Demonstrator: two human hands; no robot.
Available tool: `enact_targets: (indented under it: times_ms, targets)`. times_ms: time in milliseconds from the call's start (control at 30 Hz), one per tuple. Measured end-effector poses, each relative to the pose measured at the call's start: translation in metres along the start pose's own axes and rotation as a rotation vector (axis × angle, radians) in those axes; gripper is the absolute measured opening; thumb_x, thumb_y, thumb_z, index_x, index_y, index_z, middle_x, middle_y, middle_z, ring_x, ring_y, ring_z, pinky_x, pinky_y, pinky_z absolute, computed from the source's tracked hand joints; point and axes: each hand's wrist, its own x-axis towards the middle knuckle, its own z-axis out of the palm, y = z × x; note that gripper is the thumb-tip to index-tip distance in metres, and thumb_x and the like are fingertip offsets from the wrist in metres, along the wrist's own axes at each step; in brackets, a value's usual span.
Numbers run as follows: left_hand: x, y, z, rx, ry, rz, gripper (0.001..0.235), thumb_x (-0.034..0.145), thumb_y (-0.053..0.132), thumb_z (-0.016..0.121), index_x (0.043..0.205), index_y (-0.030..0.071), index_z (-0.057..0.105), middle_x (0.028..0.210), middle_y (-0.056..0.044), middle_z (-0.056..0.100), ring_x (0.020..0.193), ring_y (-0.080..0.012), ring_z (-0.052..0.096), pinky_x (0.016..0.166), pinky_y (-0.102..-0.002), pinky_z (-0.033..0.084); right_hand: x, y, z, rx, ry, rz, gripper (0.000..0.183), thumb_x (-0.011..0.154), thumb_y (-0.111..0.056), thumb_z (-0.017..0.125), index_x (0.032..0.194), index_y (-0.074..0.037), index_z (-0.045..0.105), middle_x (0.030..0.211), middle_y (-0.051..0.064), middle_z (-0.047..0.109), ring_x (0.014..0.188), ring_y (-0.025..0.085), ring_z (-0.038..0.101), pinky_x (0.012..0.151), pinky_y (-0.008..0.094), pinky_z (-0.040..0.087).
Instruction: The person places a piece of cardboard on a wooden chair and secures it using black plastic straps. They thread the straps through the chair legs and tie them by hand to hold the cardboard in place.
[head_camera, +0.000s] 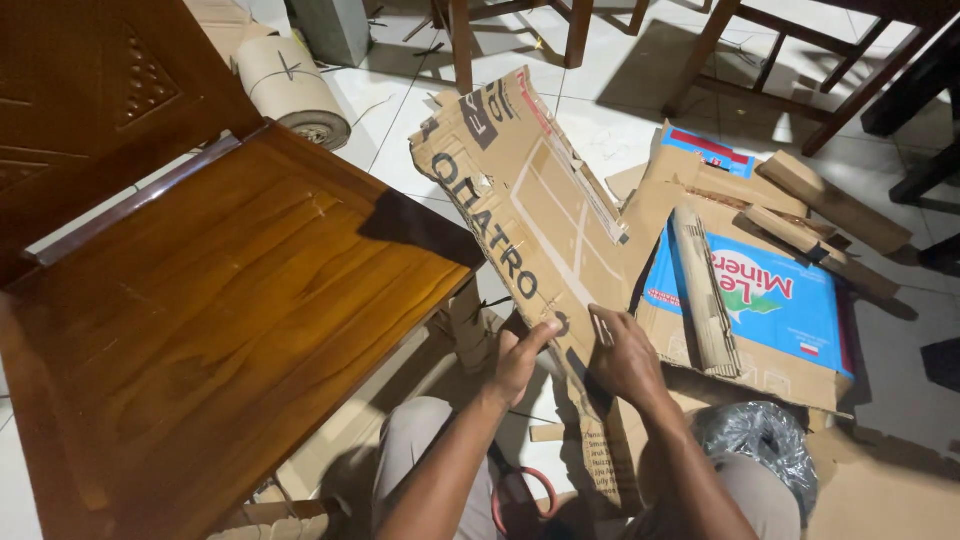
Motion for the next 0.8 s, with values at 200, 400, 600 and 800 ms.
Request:
enact_targets:
  times_ms: [200, 400, 600, 800]
  targets:
    - [0.011, -0.021, -0.014, 0.072, 0.028, 0.0, 0.052, 0.086, 0.02, 0.08, 0.131, -0.003, 0.064, 0.12, -0.019, 0.07, 0.114, -0.0248, 0.065, 0.094, -0.044, 0.056, -0.008, -0.018, -0.03, -0.244, -0.323, 0.158, 0.103, 0.073, 0.012, 0.06, 0.163, -0.029, 0.033, 0.152, 0.024, 0.049, 0.124, 0.048, 0.063, 0.09, 0.051, 0.06]
    - [0.017, -0.034, -0.021, 0.082, 0.037, 0.038, 0.06, 0.084, 0.026, 0.082, 0.135, 0.0, 0.063, 0.127, -0.022, 0.067, 0.119, -0.0298, 0.063, 0.1, -0.048, 0.052, -0.013, -0.002, -0.005, -0.291, -0.354, 0.086, 0.109, 0.074, 0.01, 0.064, 0.167, -0.023, 0.016, 0.157, 0.024, 0.037, 0.129, 0.056, 0.055, 0.101, 0.063, 0.053]
    - [-0.009, 0.058, 0.023, 0.201, -0.145, 0.07, 0.07, 0.085, 0.031, 0.08, 0.143, 0.0, 0.056, 0.138, -0.028, 0.06, 0.13, -0.0454, 0.055, 0.106, -0.059, 0.046, -0.02, -0.025, 0.021, -0.291, -0.29, 0.006, 0.118, 0.066, 0.025, 0.051, 0.167, -0.024, 0.017, 0.156, 0.026, 0.04, 0.14, 0.052, 0.045, 0.092, 0.054, 0.059]
    - [-0.019, 0.09, 0.034, 0.321, -0.31, 0.165, 0.068, 0.094, 0.034, 0.072, 0.149, 0.002, 0.048, 0.156, -0.028, 0.042, 0.143, -0.0527, 0.035, 0.113, -0.068, 0.032, -0.026, -0.061, 0.022, 0.594, 0.197, -0.569, 0.062, 0.094, -0.003, 0.053, 0.145, -0.029, 0.029, 0.139, 0.01, 0.05, 0.127, 0.027, 0.053, 0.112, 0.044, 0.05]
